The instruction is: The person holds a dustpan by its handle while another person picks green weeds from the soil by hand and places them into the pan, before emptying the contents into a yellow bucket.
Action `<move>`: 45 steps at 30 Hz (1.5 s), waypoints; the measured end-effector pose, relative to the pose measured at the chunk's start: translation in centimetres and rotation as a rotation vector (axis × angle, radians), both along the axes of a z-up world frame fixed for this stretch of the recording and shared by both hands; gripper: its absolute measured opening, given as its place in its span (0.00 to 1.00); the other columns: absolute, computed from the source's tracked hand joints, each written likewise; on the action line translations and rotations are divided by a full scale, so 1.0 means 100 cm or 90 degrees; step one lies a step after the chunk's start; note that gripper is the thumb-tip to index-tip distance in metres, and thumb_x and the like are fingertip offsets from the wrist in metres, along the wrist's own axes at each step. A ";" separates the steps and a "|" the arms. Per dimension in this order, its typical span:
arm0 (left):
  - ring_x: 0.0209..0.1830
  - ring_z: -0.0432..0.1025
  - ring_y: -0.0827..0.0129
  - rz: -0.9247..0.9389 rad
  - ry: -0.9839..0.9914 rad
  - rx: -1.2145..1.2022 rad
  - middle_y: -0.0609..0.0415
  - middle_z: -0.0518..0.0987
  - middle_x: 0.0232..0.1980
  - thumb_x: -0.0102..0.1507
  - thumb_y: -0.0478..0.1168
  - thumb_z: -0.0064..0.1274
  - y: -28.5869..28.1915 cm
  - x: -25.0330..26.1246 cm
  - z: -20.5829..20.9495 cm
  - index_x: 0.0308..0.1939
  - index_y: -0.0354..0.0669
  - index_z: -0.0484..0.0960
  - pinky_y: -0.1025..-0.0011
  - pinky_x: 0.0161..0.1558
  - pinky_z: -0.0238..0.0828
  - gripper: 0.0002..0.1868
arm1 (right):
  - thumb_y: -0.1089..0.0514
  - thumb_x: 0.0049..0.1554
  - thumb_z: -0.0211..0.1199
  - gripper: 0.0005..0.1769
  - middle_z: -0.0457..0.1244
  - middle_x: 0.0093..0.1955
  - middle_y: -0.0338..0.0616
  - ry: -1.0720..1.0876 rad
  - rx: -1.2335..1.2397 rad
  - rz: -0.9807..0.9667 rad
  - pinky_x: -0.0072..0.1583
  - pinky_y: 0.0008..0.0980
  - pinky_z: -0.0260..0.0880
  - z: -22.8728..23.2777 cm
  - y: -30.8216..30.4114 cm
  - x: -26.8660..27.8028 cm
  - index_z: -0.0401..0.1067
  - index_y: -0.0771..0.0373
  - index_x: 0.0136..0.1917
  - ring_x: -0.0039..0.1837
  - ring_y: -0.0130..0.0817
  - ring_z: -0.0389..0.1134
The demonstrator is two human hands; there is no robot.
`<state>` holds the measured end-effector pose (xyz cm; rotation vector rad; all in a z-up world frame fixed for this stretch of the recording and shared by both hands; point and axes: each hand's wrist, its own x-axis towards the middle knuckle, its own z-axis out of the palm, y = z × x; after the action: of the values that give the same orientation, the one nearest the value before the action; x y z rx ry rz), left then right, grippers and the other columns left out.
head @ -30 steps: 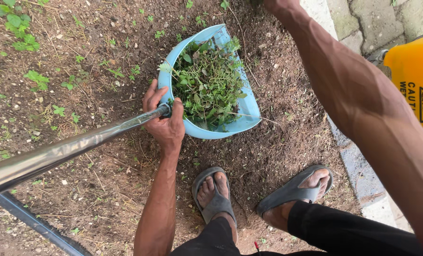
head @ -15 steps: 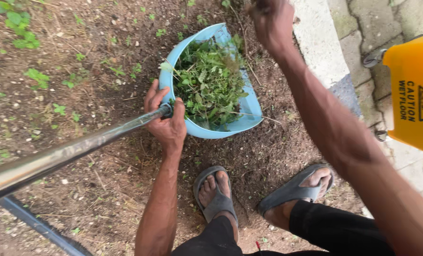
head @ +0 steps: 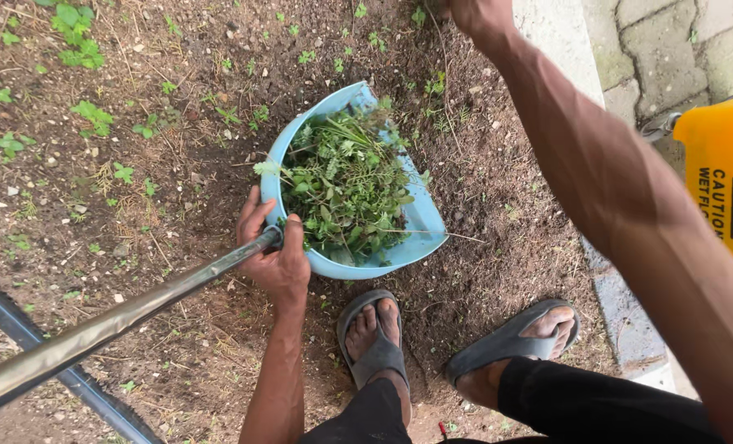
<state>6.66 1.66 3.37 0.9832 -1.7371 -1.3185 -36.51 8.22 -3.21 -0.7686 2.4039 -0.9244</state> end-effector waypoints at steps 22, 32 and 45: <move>0.53 0.79 0.64 0.062 0.043 0.020 0.31 0.68 0.74 0.63 0.25 0.55 -0.007 0.035 -0.008 0.57 0.30 0.77 0.76 0.51 0.83 0.18 | 0.76 0.62 0.56 0.12 0.72 0.49 0.51 -0.011 -0.273 -0.155 0.44 0.29 0.86 0.039 0.096 0.062 0.78 0.66 0.46 0.46 0.34 0.80; 0.52 0.79 0.63 0.048 0.053 0.020 0.33 0.69 0.72 0.62 0.25 0.56 -0.009 0.017 -0.006 0.55 0.32 0.77 0.77 0.45 0.83 0.17 | 0.64 0.65 0.63 0.08 0.73 0.52 0.50 -0.067 -0.073 0.096 0.43 0.31 0.83 0.082 0.060 0.112 0.79 0.64 0.57 0.43 0.33 0.78; 0.58 0.77 0.63 0.070 0.068 0.014 0.35 0.68 0.73 0.63 0.25 0.55 -0.004 0.041 -0.006 0.58 0.32 0.77 0.75 0.55 0.82 0.19 | 0.64 0.67 0.58 0.08 0.72 0.48 0.49 -0.189 0.092 0.040 0.44 0.30 0.84 0.034 0.080 0.113 0.79 0.63 0.50 0.42 0.34 0.75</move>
<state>10.71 1.31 2.80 0.9874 -1.5695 -1.2992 -25.24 16.26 0.19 -0.6025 2.1477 -0.7701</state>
